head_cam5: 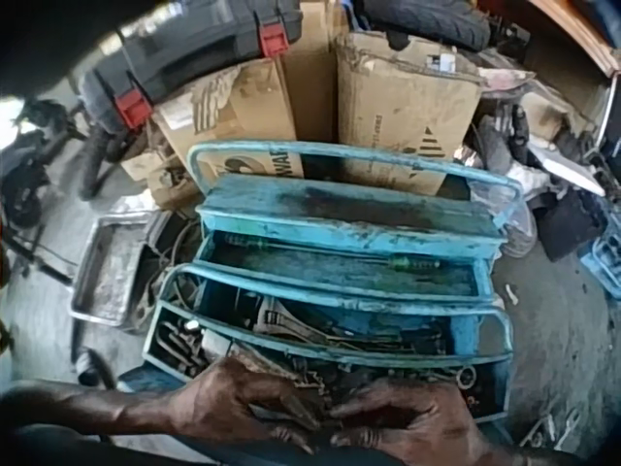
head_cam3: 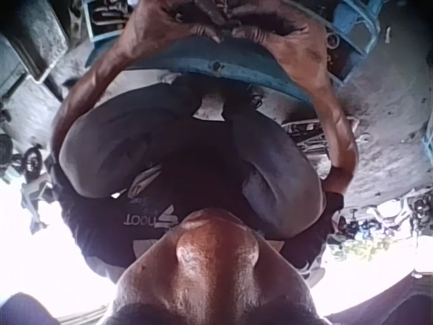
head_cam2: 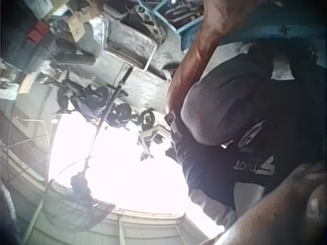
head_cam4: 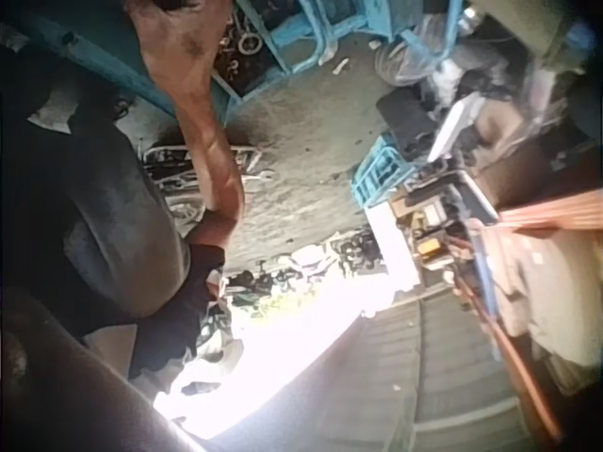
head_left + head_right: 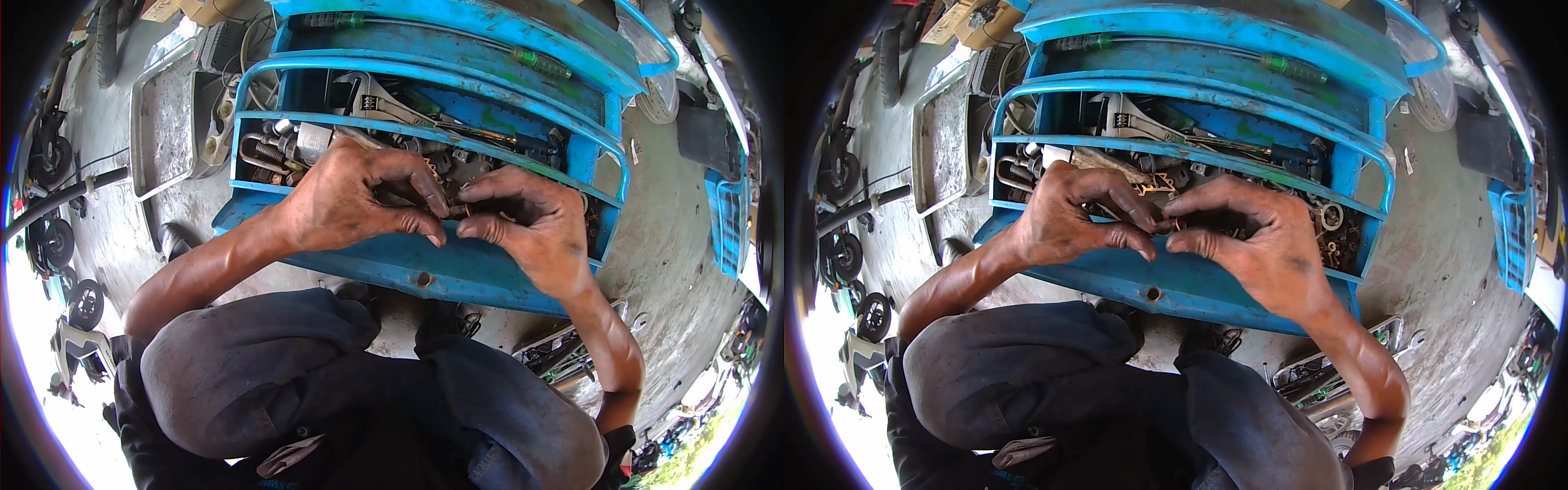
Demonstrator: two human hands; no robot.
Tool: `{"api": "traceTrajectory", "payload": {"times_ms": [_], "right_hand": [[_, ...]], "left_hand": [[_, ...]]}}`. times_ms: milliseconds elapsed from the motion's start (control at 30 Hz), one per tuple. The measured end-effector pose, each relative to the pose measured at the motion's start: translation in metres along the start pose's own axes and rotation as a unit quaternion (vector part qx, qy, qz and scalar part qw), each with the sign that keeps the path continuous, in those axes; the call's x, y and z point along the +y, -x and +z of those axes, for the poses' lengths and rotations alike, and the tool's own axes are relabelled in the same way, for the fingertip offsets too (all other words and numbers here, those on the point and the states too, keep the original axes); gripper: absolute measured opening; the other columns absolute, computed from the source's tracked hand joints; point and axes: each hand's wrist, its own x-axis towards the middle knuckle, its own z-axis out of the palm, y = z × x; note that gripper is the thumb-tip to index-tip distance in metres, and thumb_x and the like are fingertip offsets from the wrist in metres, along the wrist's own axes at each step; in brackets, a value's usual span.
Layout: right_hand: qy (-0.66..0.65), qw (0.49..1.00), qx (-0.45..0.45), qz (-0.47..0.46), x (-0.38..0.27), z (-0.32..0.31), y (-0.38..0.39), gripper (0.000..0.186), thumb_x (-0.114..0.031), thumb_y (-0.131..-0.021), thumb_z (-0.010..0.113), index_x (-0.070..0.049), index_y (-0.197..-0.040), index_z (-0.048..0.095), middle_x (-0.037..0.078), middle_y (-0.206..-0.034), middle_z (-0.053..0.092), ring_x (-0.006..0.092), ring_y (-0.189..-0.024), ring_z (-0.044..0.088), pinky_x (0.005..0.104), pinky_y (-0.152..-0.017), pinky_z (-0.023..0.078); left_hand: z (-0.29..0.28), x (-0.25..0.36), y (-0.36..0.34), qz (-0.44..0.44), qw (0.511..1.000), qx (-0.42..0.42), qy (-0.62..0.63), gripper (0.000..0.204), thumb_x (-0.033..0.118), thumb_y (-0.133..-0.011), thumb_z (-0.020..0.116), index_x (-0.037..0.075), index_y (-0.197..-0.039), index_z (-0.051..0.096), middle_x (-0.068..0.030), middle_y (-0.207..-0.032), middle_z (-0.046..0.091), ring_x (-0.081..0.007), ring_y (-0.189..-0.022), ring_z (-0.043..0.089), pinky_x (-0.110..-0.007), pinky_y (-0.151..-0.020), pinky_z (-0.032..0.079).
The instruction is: The person works on the rear wheel of a scooter, removing components from the axle area and then searching through a large blue metal toolbox filled with various bolts, nuts, and small hardware parts.
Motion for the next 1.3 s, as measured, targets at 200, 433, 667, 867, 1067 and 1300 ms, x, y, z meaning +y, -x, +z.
{"api": "traceTrajectory", "payload": {"times_ms": [200,433,667,867,1067,1300], "right_hand": [[0.067,0.995,0.003,-0.067,-0.005,0.007,0.008,0.031,-0.005,-0.079,0.086,-0.004,-0.108,0.078,0.009,-0.101,0.077,0.0181,-0.094,0.073,0.0315,-0.082,0.057],[0.094,0.956,0.063,-0.271,0.004,0.022,0.014,0.048,0.008,-0.072,0.084,-0.001,-0.118,0.074,0.012,-0.107,0.077,0.0252,-0.093,0.075,0.0343,-0.077,0.062],[0.087,0.944,0.039,-0.316,0.001,0.020,0.013,0.048,0.008,-0.075,0.085,0.007,-0.119,0.067,0.024,-0.108,0.074,0.0318,-0.100,0.075,0.0375,-0.078,0.066],[0.121,0.922,0.073,-0.361,-0.001,0.021,0.011,0.055,0.007,-0.069,0.087,0.002,-0.122,0.071,0.014,-0.109,0.077,0.0237,-0.092,0.075,0.0323,-0.076,0.064],[0.175,0.909,0.062,-0.372,0.003,0.012,0.014,0.058,0.007,-0.071,0.085,0.001,-0.127,0.068,0.013,-0.112,0.076,0.0237,-0.090,0.073,0.0321,-0.073,0.063],[0.215,0.891,0.067,-0.394,0.006,0.012,0.020,0.054,0.002,-0.075,0.083,0.003,-0.127,0.067,0.014,-0.108,0.076,0.0238,-0.085,0.070,0.0326,-0.069,0.061]], "left_hand": [[0.000,0.006,0.000,0.016,0.998,-0.005,0.058,0.023,0.009,-0.080,0.087,0.002,-0.093,0.069,-0.0090,-0.087,0.075,-0.0202,-0.086,0.077,-0.034,-0.073,0.063],[0.005,0.016,-0.004,-0.123,0.931,0.006,0.344,0.028,-0.003,-0.083,0.083,-0.002,-0.097,0.059,-0.0124,-0.089,0.073,-0.0219,-0.086,0.077,-0.032,-0.077,0.064],[0.015,0.010,-0.002,-0.157,0.924,-0.007,0.349,0.025,0.003,-0.089,0.080,-0.001,-0.101,0.057,-0.0117,-0.089,0.072,-0.0190,-0.085,0.076,-0.032,-0.080,0.063],[0.014,0.015,-0.001,-0.182,0.942,-0.014,0.282,0.017,0.013,-0.089,0.083,-0.002,-0.090,0.073,-0.0082,-0.086,0.075,-0.0139,-0.080,0.073,-0.030,-0.078,0.061],[0.008,0.034,-0.009,-0.201,0.971,-0.028,0.123,0.024,0.019,-0.083,0.089,-0.001,-0.093,0.079,-0.0088,-0.088,0.078,-0.0120,-0.081,0.071,-0.029,-0.074,0.058],[0.010,0.040,-0.006,-0.143,0.984,-0.008,0.107,0.030,0.022,-0.080,0.091,0.000,-0.096,0.080,-0.0088,-0.089,0.078,-0.0133,-0.083,0.072,-0.030,-0.075,0.058]]}}
